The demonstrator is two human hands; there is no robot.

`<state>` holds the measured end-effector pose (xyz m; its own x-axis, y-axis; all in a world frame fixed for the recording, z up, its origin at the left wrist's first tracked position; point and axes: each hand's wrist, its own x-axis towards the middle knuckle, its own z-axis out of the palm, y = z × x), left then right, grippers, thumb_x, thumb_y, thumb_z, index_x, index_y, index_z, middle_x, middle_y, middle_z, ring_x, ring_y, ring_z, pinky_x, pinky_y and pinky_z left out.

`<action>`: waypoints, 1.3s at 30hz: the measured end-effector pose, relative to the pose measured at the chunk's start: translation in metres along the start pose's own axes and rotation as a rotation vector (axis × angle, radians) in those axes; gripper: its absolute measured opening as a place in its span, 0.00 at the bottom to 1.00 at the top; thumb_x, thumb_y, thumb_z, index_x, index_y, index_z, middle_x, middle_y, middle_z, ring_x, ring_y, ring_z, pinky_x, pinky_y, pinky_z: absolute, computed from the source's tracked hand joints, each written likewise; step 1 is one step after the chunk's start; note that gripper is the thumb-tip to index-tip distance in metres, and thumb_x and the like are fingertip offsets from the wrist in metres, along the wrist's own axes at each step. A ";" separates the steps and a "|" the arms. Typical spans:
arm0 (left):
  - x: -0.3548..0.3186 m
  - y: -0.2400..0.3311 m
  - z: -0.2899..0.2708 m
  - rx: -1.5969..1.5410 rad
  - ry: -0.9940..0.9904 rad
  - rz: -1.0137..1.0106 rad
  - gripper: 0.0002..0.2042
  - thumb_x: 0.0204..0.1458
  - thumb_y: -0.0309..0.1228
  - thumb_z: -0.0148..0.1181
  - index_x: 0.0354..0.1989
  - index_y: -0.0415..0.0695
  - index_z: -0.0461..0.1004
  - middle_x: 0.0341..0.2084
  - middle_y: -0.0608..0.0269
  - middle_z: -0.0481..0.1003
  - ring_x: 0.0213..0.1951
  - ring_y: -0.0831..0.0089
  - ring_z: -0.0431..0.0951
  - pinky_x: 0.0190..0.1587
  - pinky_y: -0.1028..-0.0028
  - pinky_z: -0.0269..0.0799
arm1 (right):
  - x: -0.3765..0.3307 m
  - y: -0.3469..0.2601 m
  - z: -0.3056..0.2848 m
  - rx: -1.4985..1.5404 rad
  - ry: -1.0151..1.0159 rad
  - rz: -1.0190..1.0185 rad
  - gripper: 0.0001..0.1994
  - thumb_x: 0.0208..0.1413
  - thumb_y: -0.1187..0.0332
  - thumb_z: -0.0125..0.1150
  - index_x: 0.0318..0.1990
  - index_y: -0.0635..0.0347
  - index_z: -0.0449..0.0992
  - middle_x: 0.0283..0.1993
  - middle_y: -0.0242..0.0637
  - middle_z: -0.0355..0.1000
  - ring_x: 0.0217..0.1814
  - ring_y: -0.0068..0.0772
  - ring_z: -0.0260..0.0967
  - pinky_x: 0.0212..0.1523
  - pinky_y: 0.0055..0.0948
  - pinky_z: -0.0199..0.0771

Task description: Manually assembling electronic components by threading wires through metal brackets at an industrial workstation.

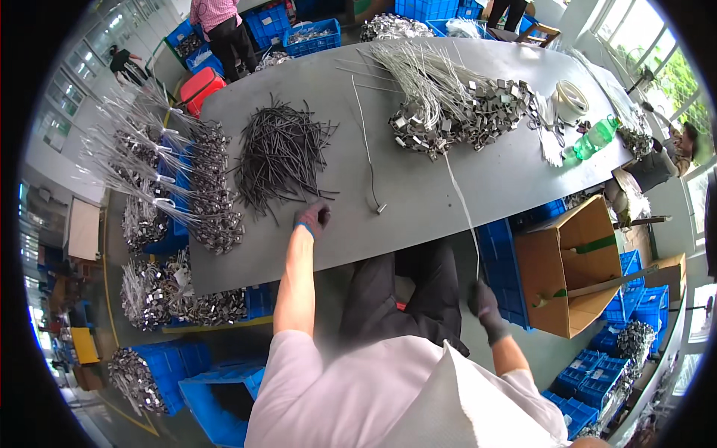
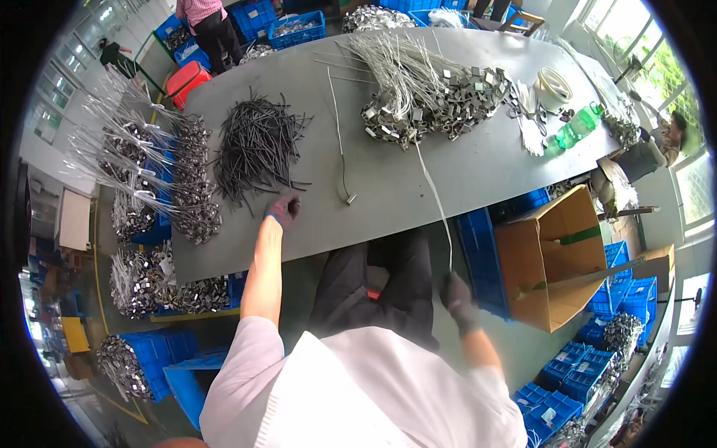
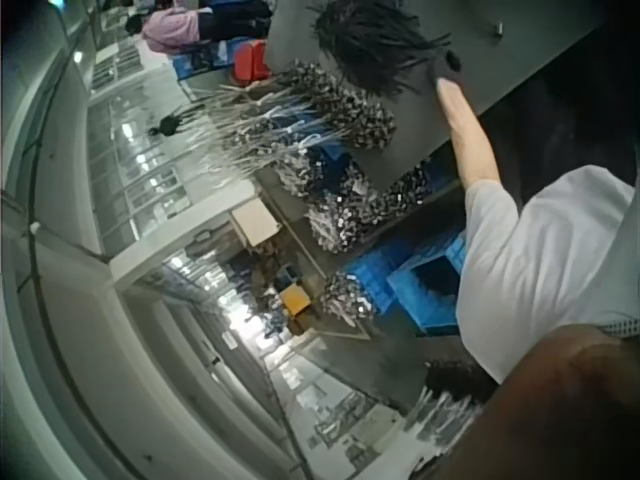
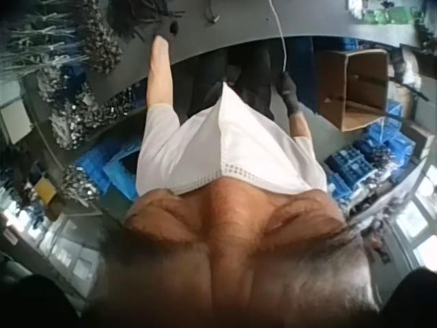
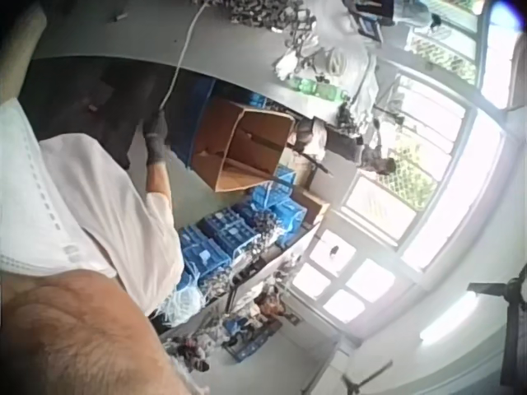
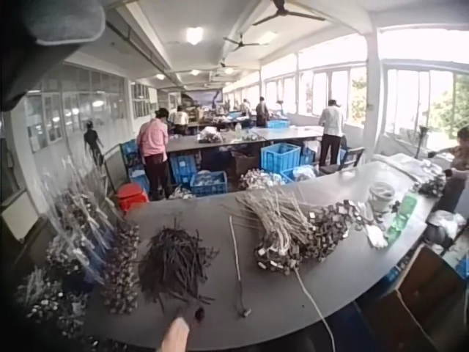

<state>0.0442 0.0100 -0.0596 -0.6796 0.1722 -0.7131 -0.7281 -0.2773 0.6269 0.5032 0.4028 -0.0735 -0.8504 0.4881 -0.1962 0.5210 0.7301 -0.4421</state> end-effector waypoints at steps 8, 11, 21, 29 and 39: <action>-0.057 -0.077 0.095 -0.442 -0.184 -0.166 0.05 0.58 0.28 0.65 0.38 0.41 0.76 0.29 0.59 0.77 0.29 0.69 0.78 0.34 0.73 0.81 | -0.171 0.133 0.040 -0.166 -0.348 -0.040 0.11 0.54 0.68 0.57 0.42 0.60 0.82 0.42 0.55 0.79 0.46 0.58 0.78 0.45 0.47 0.78; -0.098 -0.102 0.175 -0.399 -0.356 -0.095 0.07 0.59 0.26 0.63 0.43 0.41 0.74 0.35 0.54 0.77 0.35 0.64 0.80 0.39 0.63 0.83 | -0.123 0.084 0.039 -0.088 -0.119 -0.089 0.08 0.55 0.69 0.55 0.37 0.59 0.80 0.39 0.54 0.78 0.44 0.60 0.76 0.44 0.50 0.76; -0.189 -0.051 0.278 -0.350 -0.169 0.716 0.07 0.63 0.33 0.59 0.39 0.42 0.74 0.27 0.59 0.80 0.25 0.70 0.81 0.29 0.67 0.81 | -0.074 0.028 -0.006 -0.276 -0.361 0.030 0.12 0.55 0.69 0.54 0.44 0.57 0.80 0.48 0.54 0.78 0.52 0.56 0.76 0.51 0.48 0.76; -0.201 -0.063 0.251 0.324 -0.311 0.743 0.12 0.61 0.35 0.62 0.29 0.38 0.76 0.23 0.62 0.79 0.25 0.78 0.78 0.30 0.74 0.76 | -0.070 0.021 -0.001 -0.260 -0.379 -0.034 0.12 0.58 0.65 0.53 0.43 0.59 0.80 0.46 0.54 0.78 0.50 0.59 0.76 0.50 0.51 0.76; -0.211 -0.111 0.260 0.804 -0.362 1.016 0.14 0.56 0.38 0.64 0.31 0.36 0.80 0.22 0.57 0.79 0.27 0.72 0.79 0.33 0.68 0.73 | 0.058 -0.128 -0.069 0.548 0.430 -0.481 0.11 0.64 0.61 0.60 0.42 0.60 0.78 0.32 0.39 0.75 0.33 0.30 0.71 0.35 0.30 0.72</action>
<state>0.2445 0.2498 0.1027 -0.8403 0.4960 0.2187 0.3437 0.1755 0.9225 0.3919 0.3708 0.0325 -0.8110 0.4037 0.4234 -0.0941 0.6242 -0.7755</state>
